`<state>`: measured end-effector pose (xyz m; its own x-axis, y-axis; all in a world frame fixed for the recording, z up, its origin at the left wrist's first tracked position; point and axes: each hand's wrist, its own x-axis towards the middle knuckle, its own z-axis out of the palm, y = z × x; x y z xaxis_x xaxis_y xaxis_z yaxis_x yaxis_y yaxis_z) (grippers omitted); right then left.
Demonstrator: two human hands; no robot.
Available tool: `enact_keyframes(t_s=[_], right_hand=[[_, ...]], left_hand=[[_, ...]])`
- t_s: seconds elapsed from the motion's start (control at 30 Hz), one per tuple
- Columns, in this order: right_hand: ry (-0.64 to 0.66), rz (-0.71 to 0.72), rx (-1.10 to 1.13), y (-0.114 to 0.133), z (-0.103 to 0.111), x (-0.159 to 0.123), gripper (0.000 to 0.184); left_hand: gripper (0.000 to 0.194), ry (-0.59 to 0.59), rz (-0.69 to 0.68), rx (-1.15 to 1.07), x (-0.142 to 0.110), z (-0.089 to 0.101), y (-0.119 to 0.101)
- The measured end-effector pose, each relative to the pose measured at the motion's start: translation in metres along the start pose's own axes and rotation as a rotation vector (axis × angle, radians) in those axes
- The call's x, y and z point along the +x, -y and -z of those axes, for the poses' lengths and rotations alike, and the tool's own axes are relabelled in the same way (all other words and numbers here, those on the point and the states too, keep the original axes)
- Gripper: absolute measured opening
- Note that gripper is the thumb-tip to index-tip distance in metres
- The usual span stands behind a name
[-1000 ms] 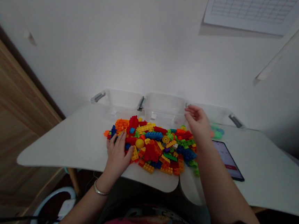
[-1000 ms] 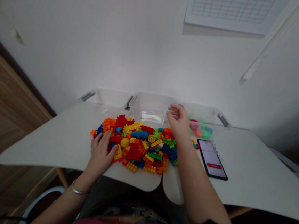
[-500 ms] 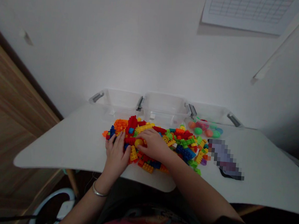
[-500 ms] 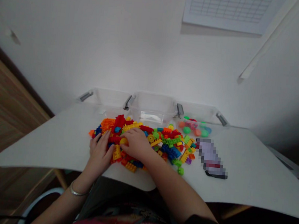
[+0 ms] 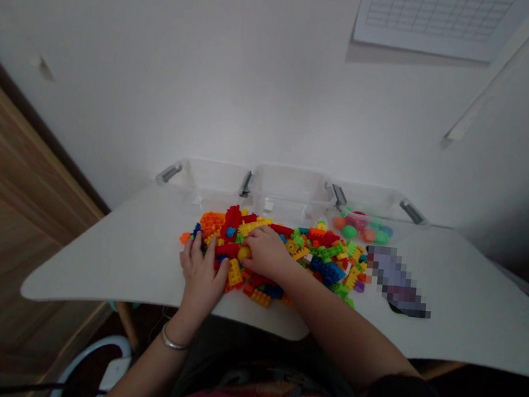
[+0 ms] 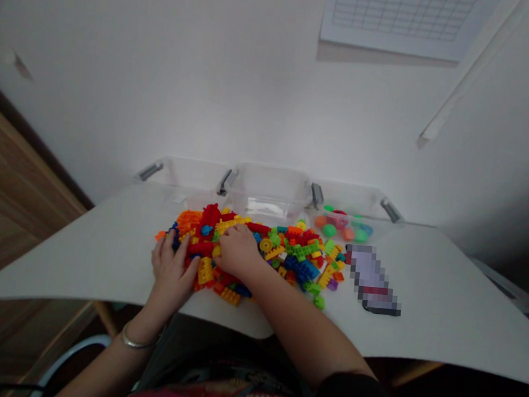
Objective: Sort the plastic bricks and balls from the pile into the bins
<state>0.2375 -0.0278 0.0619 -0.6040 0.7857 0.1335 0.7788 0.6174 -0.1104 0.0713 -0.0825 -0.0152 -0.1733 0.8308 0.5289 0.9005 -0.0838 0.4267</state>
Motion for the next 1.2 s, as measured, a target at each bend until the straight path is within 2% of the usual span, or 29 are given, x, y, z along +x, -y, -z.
enact_keyframes(t_s=[0.17,0.3,0.5,0.9,1.03,1.2], right_hand=[[0.004,-0.022,0.014,0.0,0.002,0.001,0.036],[-0.032,-0.013,0.052,-0.003,0.002,0.001,0.027],[0.018,-0.012,0.014,-0.004,0.002,0.003,0.038],[0.073,0.011,-0.038,-0.004,0.002,0.01,0.041],[0.005,-0.009,0.026,-0.005,0.003,0.006,0.04],[-0.227,-0.129,0.189,-0.006,0.003,-0.013,0.039]], left_hand=[[0.05,0.026,-0.002,0.004,0.001,-0.001,0.002],[0.052,0.044,-0.002,0.013,0.001,-0.002,0.003],[0.053,0.036,-0.006,0.014,0.002,-0.003,0.004],[0.053,0.037,0.009,-0.003,0.001,-0.004,0.004],[0.055,0.039,-0.006,0.004,0.002,-0.004,0.004],[0.054,0.03,-0.019,0.003,0.003,-0.003,0.005]])
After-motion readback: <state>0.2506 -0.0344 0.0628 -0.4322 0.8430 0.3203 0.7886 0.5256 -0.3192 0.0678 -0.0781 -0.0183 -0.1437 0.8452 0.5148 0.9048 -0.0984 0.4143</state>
